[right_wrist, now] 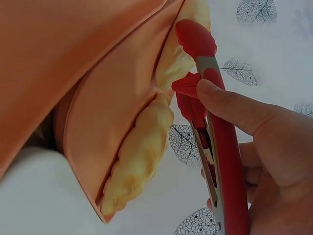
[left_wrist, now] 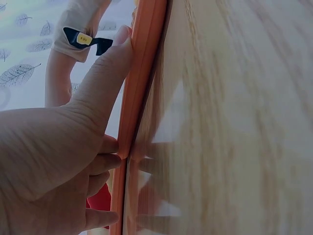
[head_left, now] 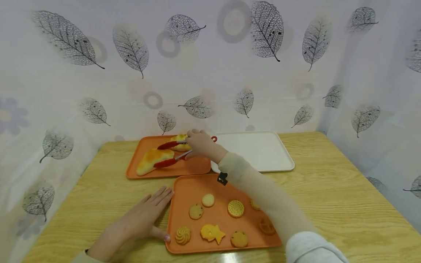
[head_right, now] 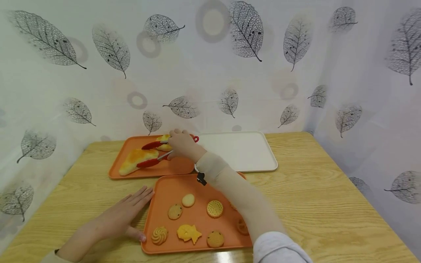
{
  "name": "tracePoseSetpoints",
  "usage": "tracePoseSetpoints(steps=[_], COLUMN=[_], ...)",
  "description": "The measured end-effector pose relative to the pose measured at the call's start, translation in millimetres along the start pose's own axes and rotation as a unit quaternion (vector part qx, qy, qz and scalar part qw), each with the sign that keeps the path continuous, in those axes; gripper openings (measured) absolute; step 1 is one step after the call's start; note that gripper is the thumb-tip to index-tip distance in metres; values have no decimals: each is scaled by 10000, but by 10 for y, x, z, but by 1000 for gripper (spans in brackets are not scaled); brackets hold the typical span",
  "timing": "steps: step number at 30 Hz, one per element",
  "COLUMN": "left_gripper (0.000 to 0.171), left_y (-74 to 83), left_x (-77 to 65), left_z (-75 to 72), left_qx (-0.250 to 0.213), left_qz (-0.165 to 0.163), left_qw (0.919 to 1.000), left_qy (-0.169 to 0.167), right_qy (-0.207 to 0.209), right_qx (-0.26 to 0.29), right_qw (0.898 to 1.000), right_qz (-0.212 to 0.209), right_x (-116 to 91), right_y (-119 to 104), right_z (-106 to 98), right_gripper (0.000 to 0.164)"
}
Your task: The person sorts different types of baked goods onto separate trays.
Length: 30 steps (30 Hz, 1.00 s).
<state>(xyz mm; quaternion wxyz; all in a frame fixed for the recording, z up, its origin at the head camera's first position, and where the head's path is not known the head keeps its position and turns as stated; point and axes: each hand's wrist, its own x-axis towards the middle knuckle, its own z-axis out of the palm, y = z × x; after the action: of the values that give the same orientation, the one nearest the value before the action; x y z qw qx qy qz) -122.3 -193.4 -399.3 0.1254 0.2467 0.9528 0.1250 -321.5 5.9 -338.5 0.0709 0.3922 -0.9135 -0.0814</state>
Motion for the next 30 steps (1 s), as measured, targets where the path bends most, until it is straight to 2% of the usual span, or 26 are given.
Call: tracePoseSetpoints(steps=[7,15,19,23,30], left_gripper=[126,127,127,127,128], left_y=[-14,-69,-86,-100,-135], left_x=[4,43,53,71,100], left_z=[-32,-21,-18,-22,-29], left_qx=[-42,-2,-13,-39,-18], left_qz=[13,28,47,50,101], left_qw=[10000,10000,10000,10000,9999], left_qy=[8,-8,15,12,45], right_qy=[-299,-344,-264,-163,142], right_qx=[4,188,192,234,447], right_qw=[9994,9990,9993,9995,9987], right_qz=[165,195,175,155,187], right_x=[152,121,50,-57,-377], right_y=[-83,-77,-24,61,261], right_z=[65,65,70,62,56], right_gripper=[65,69,76,76,78])
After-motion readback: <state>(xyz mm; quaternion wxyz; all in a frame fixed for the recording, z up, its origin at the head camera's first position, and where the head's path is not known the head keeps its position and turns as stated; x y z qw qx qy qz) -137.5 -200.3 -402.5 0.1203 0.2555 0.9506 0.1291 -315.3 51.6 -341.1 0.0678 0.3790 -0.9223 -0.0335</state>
